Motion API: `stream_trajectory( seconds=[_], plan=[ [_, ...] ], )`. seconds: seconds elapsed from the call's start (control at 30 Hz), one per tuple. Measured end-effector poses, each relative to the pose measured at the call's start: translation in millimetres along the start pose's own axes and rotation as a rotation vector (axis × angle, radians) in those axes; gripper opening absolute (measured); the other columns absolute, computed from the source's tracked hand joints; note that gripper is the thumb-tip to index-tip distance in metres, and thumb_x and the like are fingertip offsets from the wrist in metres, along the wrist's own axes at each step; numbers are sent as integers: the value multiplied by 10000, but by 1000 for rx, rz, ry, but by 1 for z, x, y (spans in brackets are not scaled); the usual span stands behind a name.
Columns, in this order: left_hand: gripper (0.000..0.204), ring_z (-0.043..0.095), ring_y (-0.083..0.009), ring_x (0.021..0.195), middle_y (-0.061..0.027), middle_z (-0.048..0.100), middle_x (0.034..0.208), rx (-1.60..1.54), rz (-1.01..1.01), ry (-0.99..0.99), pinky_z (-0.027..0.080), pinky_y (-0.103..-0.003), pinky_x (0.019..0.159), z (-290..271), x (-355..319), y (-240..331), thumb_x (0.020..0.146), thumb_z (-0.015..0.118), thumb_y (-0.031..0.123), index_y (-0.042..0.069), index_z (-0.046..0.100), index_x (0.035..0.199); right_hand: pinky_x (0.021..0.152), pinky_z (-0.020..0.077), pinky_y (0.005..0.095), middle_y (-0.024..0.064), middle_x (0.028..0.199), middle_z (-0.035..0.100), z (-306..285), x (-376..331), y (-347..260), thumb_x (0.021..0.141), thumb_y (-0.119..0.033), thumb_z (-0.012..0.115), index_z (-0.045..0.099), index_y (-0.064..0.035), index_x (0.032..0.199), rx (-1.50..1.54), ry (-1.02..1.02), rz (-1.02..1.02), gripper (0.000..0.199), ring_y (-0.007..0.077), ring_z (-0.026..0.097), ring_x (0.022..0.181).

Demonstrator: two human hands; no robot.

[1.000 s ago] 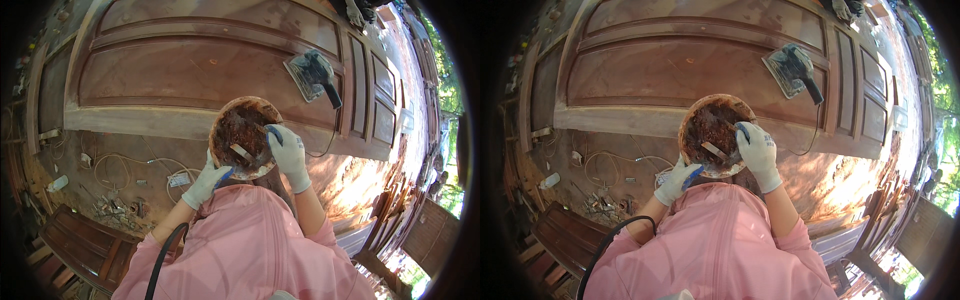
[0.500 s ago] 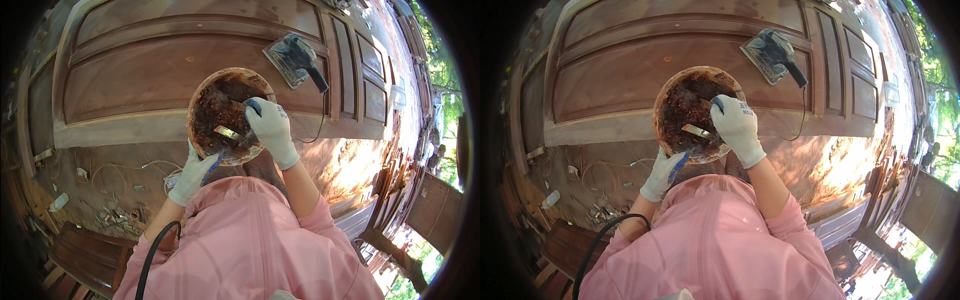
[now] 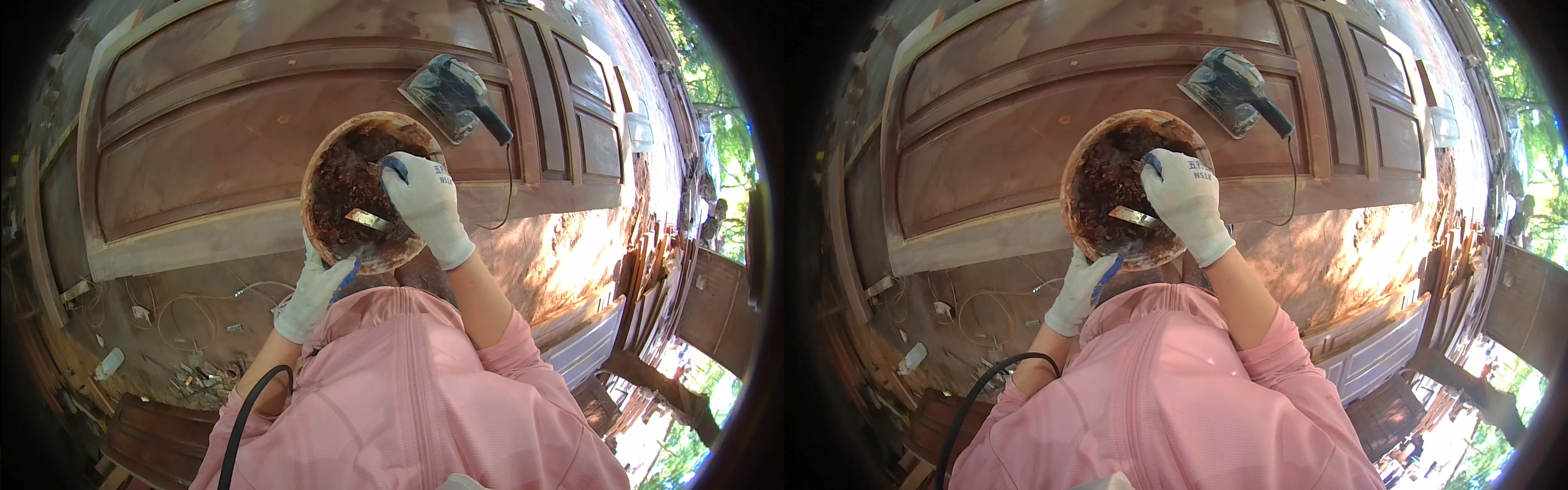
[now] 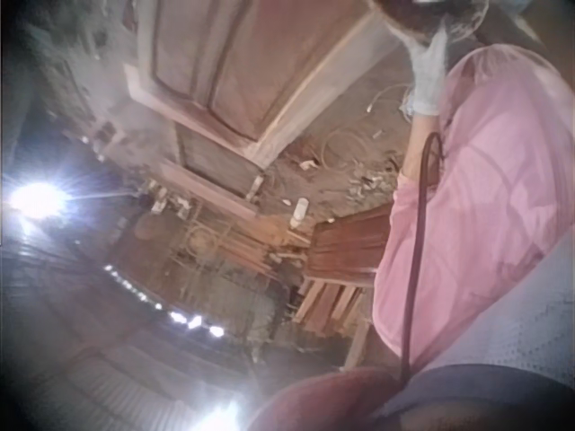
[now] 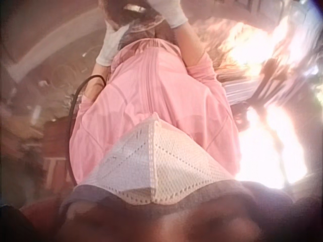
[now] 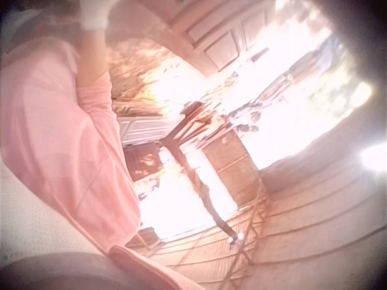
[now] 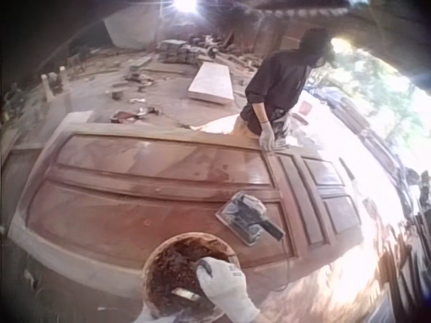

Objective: The person applies wood filler to a wooden door using a putty knife, then sands the surface with an electric sander. The person works on multiple panels of the door, smoothing the filler and preparing the surface.

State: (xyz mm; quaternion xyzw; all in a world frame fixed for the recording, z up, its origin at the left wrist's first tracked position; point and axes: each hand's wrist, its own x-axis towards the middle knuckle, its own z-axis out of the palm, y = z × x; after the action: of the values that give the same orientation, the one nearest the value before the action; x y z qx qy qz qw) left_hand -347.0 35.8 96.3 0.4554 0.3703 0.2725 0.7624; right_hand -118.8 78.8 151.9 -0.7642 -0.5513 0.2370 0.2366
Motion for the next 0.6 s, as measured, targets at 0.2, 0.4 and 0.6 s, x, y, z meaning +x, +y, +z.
stream_trajectory(
  seconds=[0.2, 0.4, 0.6],
  plan=[
    [332, 532, -339, 1329, -210, 459, 1480, -85, -9, 49, 436, -397, 1120, 5, 7, -3, 952, 654, -40, 9, 650, 1281, 745, 534, 444, 191, 910, 721, -15, -7, 14, 931, -203, 634, 739, -49, 1039, 141, 83, 0, 214, 397, 690, 845],
    [398, 541, -295, 1306, -179, 444, 1490, 230, 160, -37, 460, -368, 1091, 5, 18, -8, 929, 685, -22, 11, 604, 1318, 755, 531, 435, 181, 932, 726, -39, -13, 17, 931, -203, 627, 741, -53, 1028, 140, 37, 152, 212, 381, 692, 866],
    [726, 493, -184, 1334, -112, 409, 1529, -72, -214, -18, 446, -318, 1092, 26, 29, 7, 950, 697, 116, 34, 330, 1570, 774, 542, 448, 157, 957, 733, -37, -11, 38, 932, -228, 625, 737, -84, 1028, -65, 170, 78, 206, 365, 695, 900]
  ],
)
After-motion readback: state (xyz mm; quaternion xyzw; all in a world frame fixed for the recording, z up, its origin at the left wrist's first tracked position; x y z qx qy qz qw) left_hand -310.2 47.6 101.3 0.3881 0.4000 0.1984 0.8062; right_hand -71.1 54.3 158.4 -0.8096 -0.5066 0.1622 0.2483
